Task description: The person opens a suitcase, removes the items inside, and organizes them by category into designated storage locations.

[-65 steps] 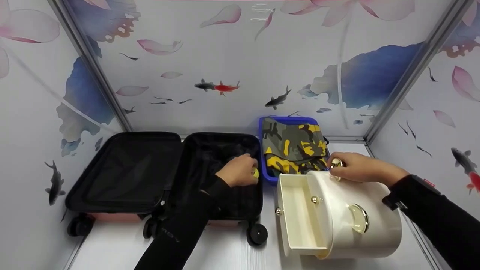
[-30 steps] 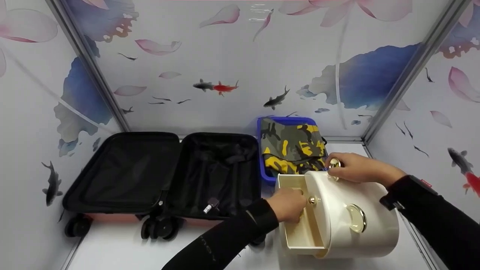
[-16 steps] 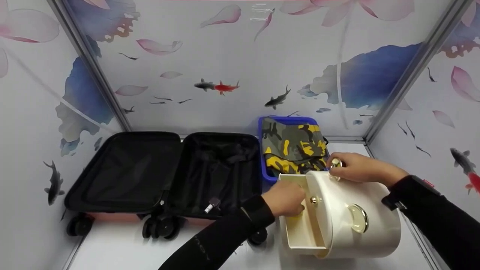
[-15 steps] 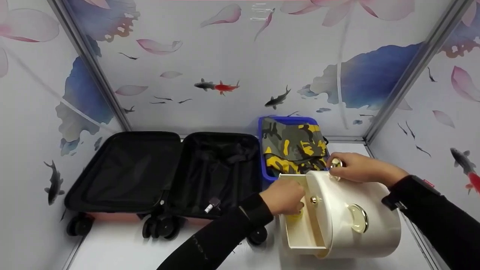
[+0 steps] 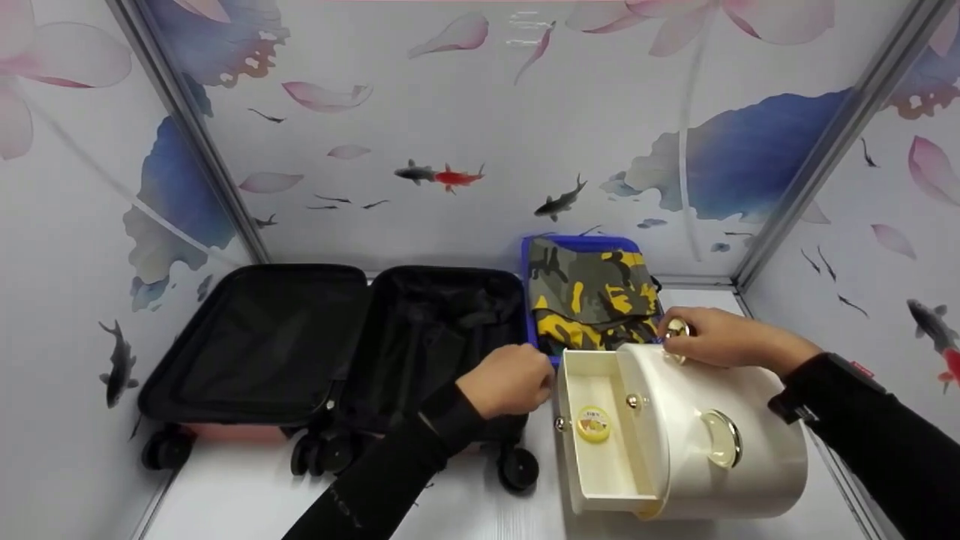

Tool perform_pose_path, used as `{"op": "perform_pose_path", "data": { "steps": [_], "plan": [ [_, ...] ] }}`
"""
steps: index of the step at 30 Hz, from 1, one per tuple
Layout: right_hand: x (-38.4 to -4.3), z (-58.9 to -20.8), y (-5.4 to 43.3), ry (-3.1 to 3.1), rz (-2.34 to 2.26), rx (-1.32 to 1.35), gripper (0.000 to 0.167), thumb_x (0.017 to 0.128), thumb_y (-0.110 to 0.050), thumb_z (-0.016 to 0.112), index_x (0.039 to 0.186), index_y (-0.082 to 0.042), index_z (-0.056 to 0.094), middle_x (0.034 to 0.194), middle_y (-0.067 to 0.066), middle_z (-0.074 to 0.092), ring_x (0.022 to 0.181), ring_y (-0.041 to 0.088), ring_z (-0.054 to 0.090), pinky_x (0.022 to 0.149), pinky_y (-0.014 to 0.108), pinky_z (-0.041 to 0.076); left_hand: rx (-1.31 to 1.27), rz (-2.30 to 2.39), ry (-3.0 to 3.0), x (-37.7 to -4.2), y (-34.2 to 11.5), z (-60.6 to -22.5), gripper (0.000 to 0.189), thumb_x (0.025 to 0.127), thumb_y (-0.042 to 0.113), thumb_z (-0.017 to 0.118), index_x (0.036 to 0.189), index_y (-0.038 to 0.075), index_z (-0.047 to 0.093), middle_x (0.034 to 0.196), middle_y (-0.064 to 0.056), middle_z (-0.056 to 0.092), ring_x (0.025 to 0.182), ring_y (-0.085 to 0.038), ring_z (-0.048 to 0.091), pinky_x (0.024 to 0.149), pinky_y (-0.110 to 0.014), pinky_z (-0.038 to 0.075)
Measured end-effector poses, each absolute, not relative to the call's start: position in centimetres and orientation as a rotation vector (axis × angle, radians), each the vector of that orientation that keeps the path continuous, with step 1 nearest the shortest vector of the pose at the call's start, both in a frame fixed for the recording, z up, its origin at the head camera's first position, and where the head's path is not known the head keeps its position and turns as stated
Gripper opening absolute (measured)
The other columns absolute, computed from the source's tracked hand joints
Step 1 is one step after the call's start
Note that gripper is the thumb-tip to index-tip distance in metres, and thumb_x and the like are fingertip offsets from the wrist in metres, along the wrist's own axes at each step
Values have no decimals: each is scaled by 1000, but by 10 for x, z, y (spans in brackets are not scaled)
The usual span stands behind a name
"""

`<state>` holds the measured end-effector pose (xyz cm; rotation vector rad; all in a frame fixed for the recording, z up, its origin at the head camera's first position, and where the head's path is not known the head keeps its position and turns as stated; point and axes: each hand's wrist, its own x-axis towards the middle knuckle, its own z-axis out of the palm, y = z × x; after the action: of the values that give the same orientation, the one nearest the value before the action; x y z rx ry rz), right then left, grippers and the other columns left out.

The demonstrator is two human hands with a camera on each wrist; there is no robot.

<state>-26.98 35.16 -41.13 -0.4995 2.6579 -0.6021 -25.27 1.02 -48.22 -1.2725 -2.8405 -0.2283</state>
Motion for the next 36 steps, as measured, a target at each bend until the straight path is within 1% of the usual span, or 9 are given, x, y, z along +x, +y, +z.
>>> {"op": "perform_pose_path", "data": {
  "steps": [2,5,8,10,15,19,24,32,36],
  "plan": [
    [-270,-412,352,2663,-593,-501,28,101,-32,66,124,-18,70,123,12,75,103,21,67,85,37,55,-1313,-214,-2864,-249,8,-493,23,93,26,84,74,17,75,66,6,64,60,-12,57,58,-30,47],
    [-269,-412,352,2663,-589,-498,27,101,-33,66,124,-19,70,126,13,75,106,23,68,86,37,55,-1361,-232,-2892,-242,8,-508,20,91,32,88,79,17,80,66,7,67,59,-10,55,55,-28,42],
    [-269,-413,352,2664,-590,-496,27,102,-33,66,124,-19,70,127,14,75,107,24,68,87,38,55,-1387,-243,-2869,-235,9,-520,17,91,32,87,83,19,82,68,8,68,59,-9,55,55,-26,40],
    [-269,-412,352,2668,-594,-495,27,101,-33,66,124,-19,70,127,15,75,107,25,69,87,38,55,-1394,-232,-2842,-233,9,-525,19,92,31,85,78,19,80,65,8,66,58,-8,54,55,-26,40],
    [-269,-411,351,2667,-594,-501,26,101,-32,66,123,-19,70,124,14,76,106,24,69,86,39,55,-1381,-171,-2764,-230,13,-531,22,93,29,81,73,21,76,64,9,65,58,-10,57,59,-29,43],
    [-269,-410,350,2672,-588,-505,28,100,-31,67,124,-17,70,122,12,76,104,23,68,86,38,54,-1371,-160,-2722,-229,17,-533,19,93,28,81,75,22,78,66,8,69,61,-13,62,62,-31,47],
    [-269,-411,350,2688,-568,-510,29,100,-31,66,124,-17,71,123,11,76,105,23,67,87,38,53,-1380,-209,-2714,-230,26,-536,21,94,31,82,75,21,78,67,7,71,63,-15,67,64,-32,51],
    [-270,-410,352,2691,-561,-522,29,100,-33,66,124,-17,70,126,14,76,107,25,69,87,40,55,-1390,-160,-2708,-229,54,-540,20,97,36,82,82,23,79,79,7,79,73,-15,74,70,-32,56],
    [-270,-412,352,2685,-575,-516,30,101,-32,67,125,-16,70,126,14,76,104,23,68,84,38,55,-1366,-145,-2721,-226,72,-544,19,99,38,81,86,24,80,82,8,79,75,-13,74,69,-31,53]
  ]
}}
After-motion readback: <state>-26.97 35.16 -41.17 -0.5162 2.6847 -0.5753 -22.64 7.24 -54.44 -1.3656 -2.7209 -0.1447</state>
